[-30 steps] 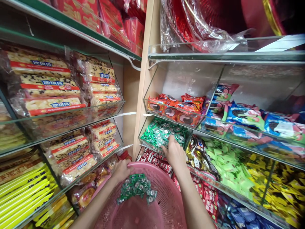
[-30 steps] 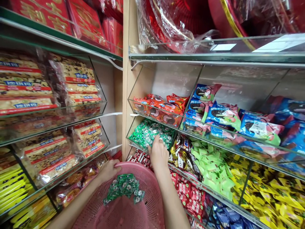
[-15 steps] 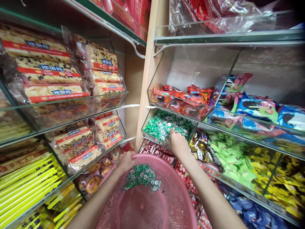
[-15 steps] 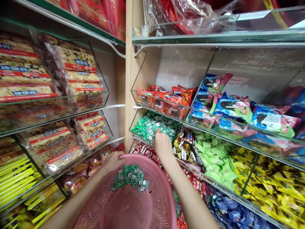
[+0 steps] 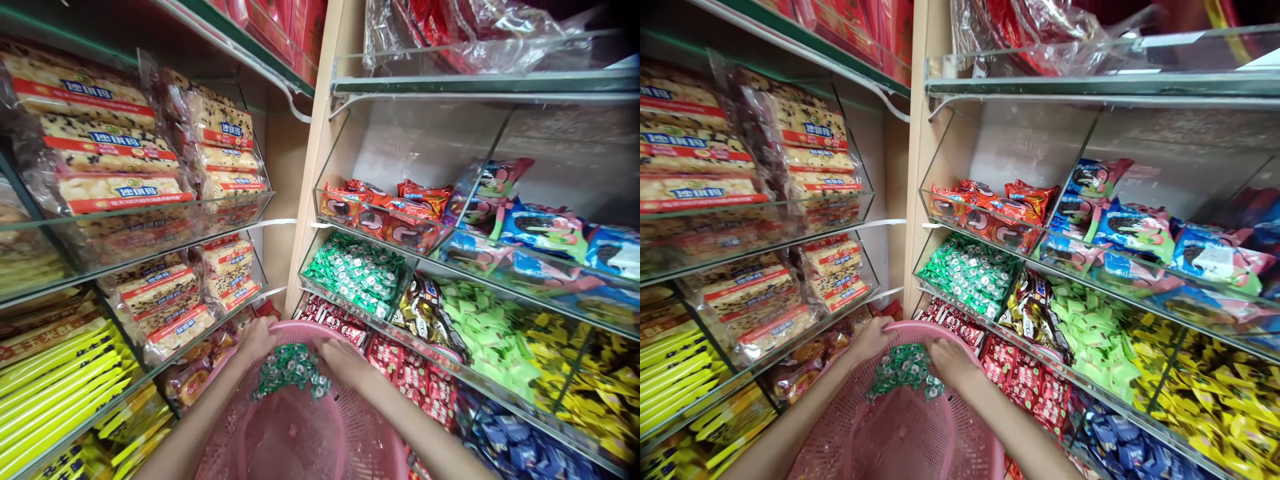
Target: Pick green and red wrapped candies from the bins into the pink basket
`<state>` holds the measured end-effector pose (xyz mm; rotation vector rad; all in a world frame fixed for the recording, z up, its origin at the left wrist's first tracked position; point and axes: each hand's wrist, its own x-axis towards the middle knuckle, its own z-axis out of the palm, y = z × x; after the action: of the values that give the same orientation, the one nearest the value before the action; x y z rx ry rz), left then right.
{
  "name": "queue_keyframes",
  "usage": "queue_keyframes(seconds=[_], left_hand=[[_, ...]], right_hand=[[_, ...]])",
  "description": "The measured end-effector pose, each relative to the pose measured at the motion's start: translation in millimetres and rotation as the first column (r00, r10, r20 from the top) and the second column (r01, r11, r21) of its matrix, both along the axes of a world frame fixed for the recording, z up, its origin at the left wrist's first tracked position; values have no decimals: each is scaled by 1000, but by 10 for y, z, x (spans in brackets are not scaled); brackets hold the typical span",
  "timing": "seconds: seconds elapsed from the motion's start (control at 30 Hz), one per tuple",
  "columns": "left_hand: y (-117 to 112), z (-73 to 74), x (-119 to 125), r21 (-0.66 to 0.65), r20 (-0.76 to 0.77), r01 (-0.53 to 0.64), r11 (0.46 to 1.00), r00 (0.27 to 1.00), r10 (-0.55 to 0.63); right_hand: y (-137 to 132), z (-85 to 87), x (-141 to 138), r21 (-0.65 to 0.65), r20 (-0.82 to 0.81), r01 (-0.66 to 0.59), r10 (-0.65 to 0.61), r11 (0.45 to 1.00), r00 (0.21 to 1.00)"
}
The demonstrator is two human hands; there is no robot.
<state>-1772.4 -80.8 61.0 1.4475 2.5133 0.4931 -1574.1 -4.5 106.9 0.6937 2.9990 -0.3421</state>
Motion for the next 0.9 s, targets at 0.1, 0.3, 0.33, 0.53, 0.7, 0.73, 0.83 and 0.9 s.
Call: queue_keyframes(seconds=[0.1, 0.3, 0.33, 0.53, 0.7, 0.73, 0.83, 0.9], left_hand=[[-12, -13, -17, -8, 5, -13, 1000, 1000, 13], [5, -9, -6, -20, -7, -15, 1000, 1000, 15], [7, -6, -3, -18, -9, -7, 1000, 1000, 7], [8, -13, -24, -19, 11, -12, 1000, 1000, 12], [32, -75, -58, -2, 17, -18, 1000, 1000, 18], [41, -88, -62, -1, 15, -19, 1000, 1000, 19], [69, -112, -67, -2, 6, -21, 1000, 1000, 21], [81, -110, -63, -3, 4, -21, 1000, 1000, 21]], right_hand=[[46, -261, 23, -40, 83, 95, -91, 995, 992], [-9, -349, 6, -23, 122, 108, -105, 994, 987], [-26, -357, -8, -6, 131, 102, -101, 995, 986], [-95, -320, -59, 75, 195, 67, -80, 995, 977], [-62, 241, -8, 109, -4, 28, -28, 994, 1000], [-27, 404, 5, 125, -77, 27, -17, 992, 997], [167, 846, 28, 198, -258, 70, -17, 978, 966], [339, 1025, 20, 260, -303, 136, -53, 956, 952]])
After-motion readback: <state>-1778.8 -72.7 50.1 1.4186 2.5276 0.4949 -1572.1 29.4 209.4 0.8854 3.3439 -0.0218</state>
